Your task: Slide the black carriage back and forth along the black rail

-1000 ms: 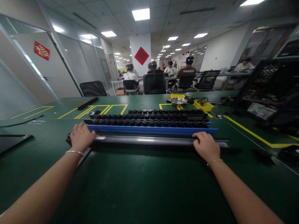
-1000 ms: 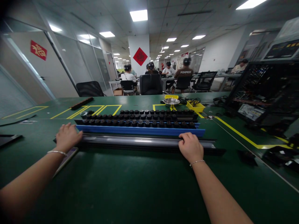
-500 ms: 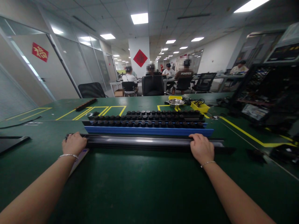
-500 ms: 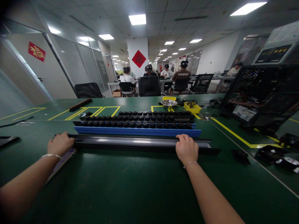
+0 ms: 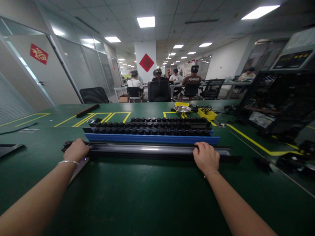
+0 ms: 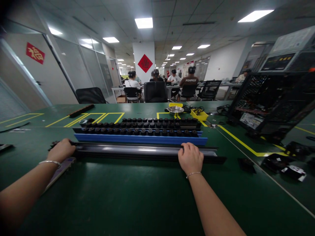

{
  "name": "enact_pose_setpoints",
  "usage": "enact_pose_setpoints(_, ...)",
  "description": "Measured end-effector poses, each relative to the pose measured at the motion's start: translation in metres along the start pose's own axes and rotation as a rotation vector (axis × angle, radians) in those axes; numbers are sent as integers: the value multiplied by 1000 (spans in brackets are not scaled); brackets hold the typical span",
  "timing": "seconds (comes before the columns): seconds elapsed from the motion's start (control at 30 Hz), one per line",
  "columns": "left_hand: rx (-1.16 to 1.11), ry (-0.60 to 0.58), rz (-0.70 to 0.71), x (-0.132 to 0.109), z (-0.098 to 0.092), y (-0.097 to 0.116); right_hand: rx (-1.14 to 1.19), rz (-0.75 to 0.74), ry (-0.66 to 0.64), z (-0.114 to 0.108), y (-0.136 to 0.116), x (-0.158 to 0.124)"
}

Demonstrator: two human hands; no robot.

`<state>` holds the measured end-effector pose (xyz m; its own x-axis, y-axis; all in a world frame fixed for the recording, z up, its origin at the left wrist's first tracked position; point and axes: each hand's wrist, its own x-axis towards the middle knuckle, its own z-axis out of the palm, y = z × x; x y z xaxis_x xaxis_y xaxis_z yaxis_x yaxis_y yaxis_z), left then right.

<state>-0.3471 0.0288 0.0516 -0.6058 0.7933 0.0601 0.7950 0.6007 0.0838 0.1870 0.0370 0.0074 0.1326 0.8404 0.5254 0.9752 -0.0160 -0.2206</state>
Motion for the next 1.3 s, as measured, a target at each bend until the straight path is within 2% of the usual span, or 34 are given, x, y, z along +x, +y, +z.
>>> enact_pose_setpoints(0.2, 0, -14, -30, -5, -3, 9, -3, -5, 22, 2, 0, 0)
enact_pose_setpoints(0.53, -25, -59, -10, -4, -9, 7, -20, 5, 31, 1, -2, -1)
enact_pose_setpoints(0.9, -16, -89, 32, -7, -17, 14, -4, -2, 20, 1, -1, -1)
enact_pose_setpoints(1.3, -29, -105, 82, -14, -12, 30, -16, -1, 43, 2, -1, -1)
